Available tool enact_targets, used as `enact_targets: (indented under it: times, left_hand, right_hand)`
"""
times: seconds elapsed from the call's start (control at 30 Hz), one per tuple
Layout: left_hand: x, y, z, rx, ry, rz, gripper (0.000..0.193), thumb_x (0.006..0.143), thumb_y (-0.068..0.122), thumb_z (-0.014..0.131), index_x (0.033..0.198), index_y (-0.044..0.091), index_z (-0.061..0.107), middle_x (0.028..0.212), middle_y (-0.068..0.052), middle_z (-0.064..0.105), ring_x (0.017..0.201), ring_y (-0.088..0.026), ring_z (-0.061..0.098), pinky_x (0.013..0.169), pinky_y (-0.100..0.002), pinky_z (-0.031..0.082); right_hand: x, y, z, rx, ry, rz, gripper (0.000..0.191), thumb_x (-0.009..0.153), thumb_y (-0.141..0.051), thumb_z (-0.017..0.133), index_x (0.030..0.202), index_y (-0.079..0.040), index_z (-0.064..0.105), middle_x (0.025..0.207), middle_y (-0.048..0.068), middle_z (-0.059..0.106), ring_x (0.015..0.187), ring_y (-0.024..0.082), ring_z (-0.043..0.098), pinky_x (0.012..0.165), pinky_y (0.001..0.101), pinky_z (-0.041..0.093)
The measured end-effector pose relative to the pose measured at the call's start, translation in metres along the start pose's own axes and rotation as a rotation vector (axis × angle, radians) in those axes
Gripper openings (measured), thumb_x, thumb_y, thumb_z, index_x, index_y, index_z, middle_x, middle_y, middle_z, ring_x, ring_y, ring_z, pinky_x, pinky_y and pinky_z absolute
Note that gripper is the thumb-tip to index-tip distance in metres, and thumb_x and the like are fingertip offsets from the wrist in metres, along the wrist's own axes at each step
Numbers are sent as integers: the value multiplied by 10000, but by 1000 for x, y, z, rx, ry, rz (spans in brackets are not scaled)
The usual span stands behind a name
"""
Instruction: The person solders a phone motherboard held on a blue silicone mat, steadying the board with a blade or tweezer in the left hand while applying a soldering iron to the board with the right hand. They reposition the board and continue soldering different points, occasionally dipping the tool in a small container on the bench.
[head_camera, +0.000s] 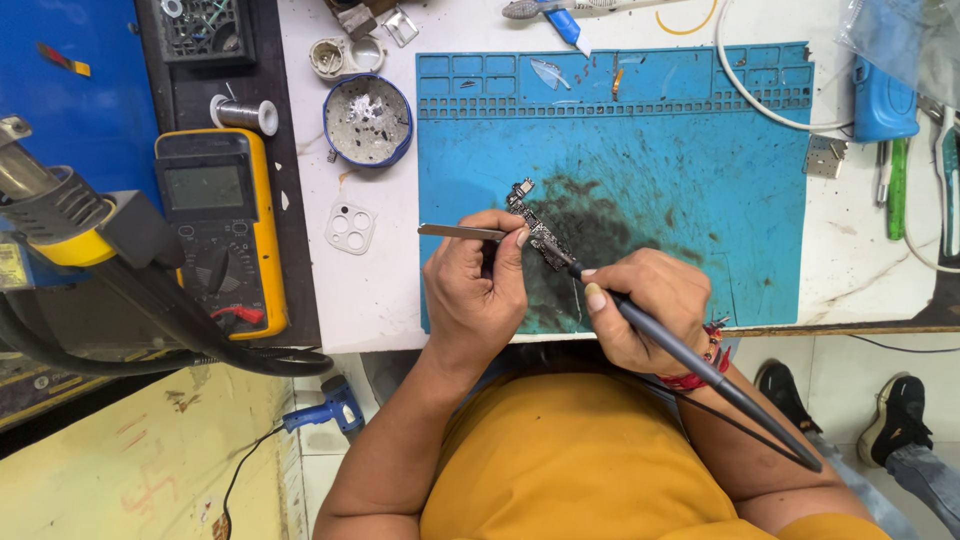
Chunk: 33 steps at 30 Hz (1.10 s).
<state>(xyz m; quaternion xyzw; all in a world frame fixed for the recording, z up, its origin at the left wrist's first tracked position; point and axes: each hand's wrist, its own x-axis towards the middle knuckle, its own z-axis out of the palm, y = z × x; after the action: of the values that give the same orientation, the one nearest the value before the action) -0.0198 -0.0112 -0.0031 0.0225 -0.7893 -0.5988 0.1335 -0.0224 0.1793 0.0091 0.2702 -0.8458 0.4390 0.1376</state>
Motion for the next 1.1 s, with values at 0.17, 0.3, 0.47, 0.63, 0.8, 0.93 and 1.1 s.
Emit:
enact_targets:
  times: [0.17, 0.3, 0.47, 0.63, 0.8, 0.93, 1.1]
  left_hand:
    - [0, 0, 0, 3, 5, -4, 62, 1009, 39, 698, 1064, 29, 673, 831, -54, 701, 655, -101, 637, 595, -261, 506]
    - [0, 1, 0, 8, 9, 1, 65, 1007, 40, 700, 1064, 28, 669, 833, -57, 702, 654, -104, 639, 598, -263, 507]
    - [0, 1, 0, 12, 7, -2, 63, 1005, 40, 702, 1059, 29, 673, 827, -59, 701, 651, -110, 637, 597, -267, 507]
    - [0, 1, 0, 17, 4, -2, 66, 1003, 45, 704, 1058, 29, 670, 833, -60, 700, 659, -114, 647, 607, -269, 517]
    - [0, 1, 0, 20, 5, 7, 62, 1005, 46, 702, 1055, 28, 669, 841, -60, 707, 668, -112, 653, 615, -270, 519]
    - [0, 1, 1, 19, 2, -3, 61, 1005, 46, 703, 1057, 28, 677, 835, -58, 701, 659, -107, 642, 600, -264, 512]
    - [-1, 1, 0, -7, 0, 7, 66, 1009, 46, 701, 1065, 28, 672, 831, -50, 692, 655, -103, 626, 600, -264, 502]
  right_hand:
    - [-1, -1, -1, 13, 10, 41, 44, 900, -25, 687, 900, -12, 645, 803, 122, 707, 626, 246, 648, 592, 341, 496]
    - [0, 0, -1, -16, -23, -13, 37, 874, -17, 702, 900, -5, 679, 712, 99, 656, 590, 254, 631, 562, 355, 474]
    - [0, 0, 0, 13, 0, 9, 36, 896, -21, 688, 922, -17, 663, 752, 104, 665, 620, 246, 637, 585, 345, 483]
    - [0, -1, -1, 4, 5, 12, 34, 899, -21, 689, 918, -14, 662, 753, 102, 668, 620, 246, 636, 586, 347, 486]
    - [1, -1, -1, 6, -30, -28, 39, 883, -26, 691, 914, -12, 672, 722, 101, 652, 606, 254, 634, 575, 356, 481]
    - [-2, -2, -1, -16, 27, 46, 35, 902, -24, 693, 927, -14, 670, 732, 104, 657, 605, 252, 628, 584, 352, 473]
    - [-8, -2, 0, -43, 126, 115, 109, 974, -70, 696, 1036, 5, 646, 817, 130, 645, 668, 252, 628, 631, 346, 481]
